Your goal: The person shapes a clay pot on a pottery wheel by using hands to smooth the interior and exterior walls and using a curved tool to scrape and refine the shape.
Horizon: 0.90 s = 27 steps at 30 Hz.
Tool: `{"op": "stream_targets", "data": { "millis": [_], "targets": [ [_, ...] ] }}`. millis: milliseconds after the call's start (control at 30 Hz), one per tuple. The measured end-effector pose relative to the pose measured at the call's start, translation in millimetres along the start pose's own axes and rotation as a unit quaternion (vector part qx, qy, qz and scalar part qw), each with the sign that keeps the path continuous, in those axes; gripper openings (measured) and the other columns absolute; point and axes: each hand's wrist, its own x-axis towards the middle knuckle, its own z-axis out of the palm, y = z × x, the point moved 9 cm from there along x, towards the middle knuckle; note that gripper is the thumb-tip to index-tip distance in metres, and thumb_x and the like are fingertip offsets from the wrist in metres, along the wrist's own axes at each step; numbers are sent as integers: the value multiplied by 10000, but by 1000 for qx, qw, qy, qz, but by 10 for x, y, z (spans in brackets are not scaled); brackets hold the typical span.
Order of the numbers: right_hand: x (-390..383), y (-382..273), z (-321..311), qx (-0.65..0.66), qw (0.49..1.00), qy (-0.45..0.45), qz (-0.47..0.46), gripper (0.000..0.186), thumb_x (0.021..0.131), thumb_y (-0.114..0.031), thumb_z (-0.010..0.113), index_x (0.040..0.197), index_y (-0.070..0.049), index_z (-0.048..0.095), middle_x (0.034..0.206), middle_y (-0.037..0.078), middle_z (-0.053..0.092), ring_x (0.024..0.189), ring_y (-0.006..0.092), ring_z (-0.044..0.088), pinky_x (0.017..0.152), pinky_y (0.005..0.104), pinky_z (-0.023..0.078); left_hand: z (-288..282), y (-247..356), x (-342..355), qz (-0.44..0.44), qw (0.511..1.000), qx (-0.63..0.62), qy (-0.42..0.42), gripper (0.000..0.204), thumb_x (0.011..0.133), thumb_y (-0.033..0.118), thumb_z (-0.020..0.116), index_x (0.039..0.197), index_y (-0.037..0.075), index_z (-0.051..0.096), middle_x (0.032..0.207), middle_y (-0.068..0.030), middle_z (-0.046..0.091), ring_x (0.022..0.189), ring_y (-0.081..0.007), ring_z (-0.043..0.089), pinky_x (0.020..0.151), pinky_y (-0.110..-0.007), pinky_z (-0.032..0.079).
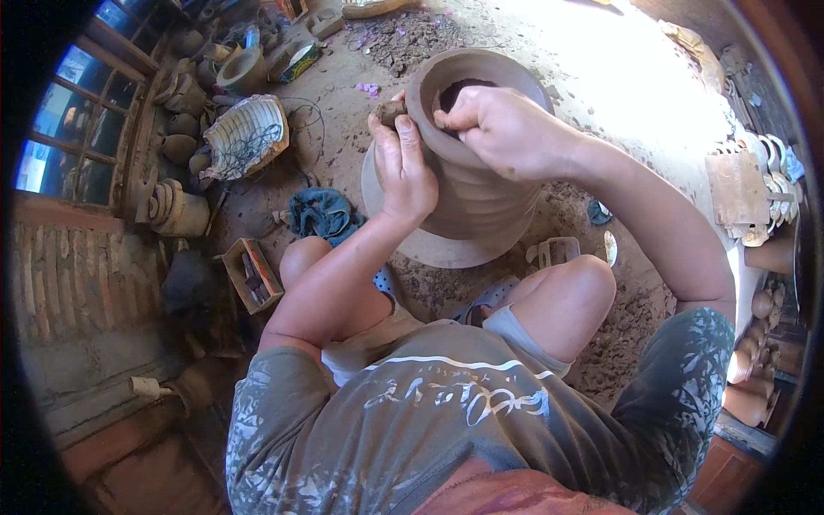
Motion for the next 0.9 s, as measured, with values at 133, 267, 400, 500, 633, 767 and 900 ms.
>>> {"op": "stream_targets", "data": {
  "millis": [133,267,400,500,633,767,900],
  "targets": [
    [58,183,-89,28,1000,-7,11,311,914,-56,572,1141,40,761,1039,207,767,983,339,734,938,413,562,-42,-142,90,-1,1000,19,18,515,1170,270,376,1526,-102,394,1454,-234,585,1310,-315,578,1152,-409,401],
    [246,371,-374,-156,983,-38,92,354,874,-155,565,1073,53,770,945,252,767,894,344,760,865,415,593,-53,-118,16,-4,999,-5,31,568,1170,304,374,1534,-131,343,1478,-263,552,1353,-338,543,1173,-418,379],
    [446,360,-222,-299,945,-87,103,300,824,-98,563,968,74,762,857,286,733,797,417,744,781,475,596,-6,-324,-211,-47,993,83,72,720,1162,383,380,1549,-209,240,1523,-314,492,1417,-393,484,1201,-441,342],
    [529,338,-166,-313,939,-90,110,265,795,-84,586,907,83,759,854,298,725,794,431,738,769,492,593,-1,-167,-187,-69,992,71,79,817,1154,428,387,1549,-254,169,1552,-355,445,1463,-434,427,1227,-446,302],
    [541,64,-33,-304,936,-162,69,230,776,-65,606,864,87,755,834,293,722,795,427,740,752,496,591,-39,-301,-96,-74,994,58,55,845,1151,446,378,1545,-268,153,1581,-400,385,1497,-475,372,1250,-448,265],
    [478,-56,62,-333,923,-192,0,198,769,-58,635,855,68,762,831,265,733,782,420,734,751,491,590,-41,-237,12,-47,992,102,53,771,1150,441,363,1500,-239,263,1542,-384,426,1447,-468,417,1239,-452,284],
    [480,7,182,-338,917,-211,7,181,766,-61,662,864,46,769,849,245,747,802,409,734,785,472,594,-69,-323,250,-23,991,127,-19,762,1146,439,350,1491,-239,303,1539,-401,417,1449,-496,397,1249,-469,274]
  ]
}}
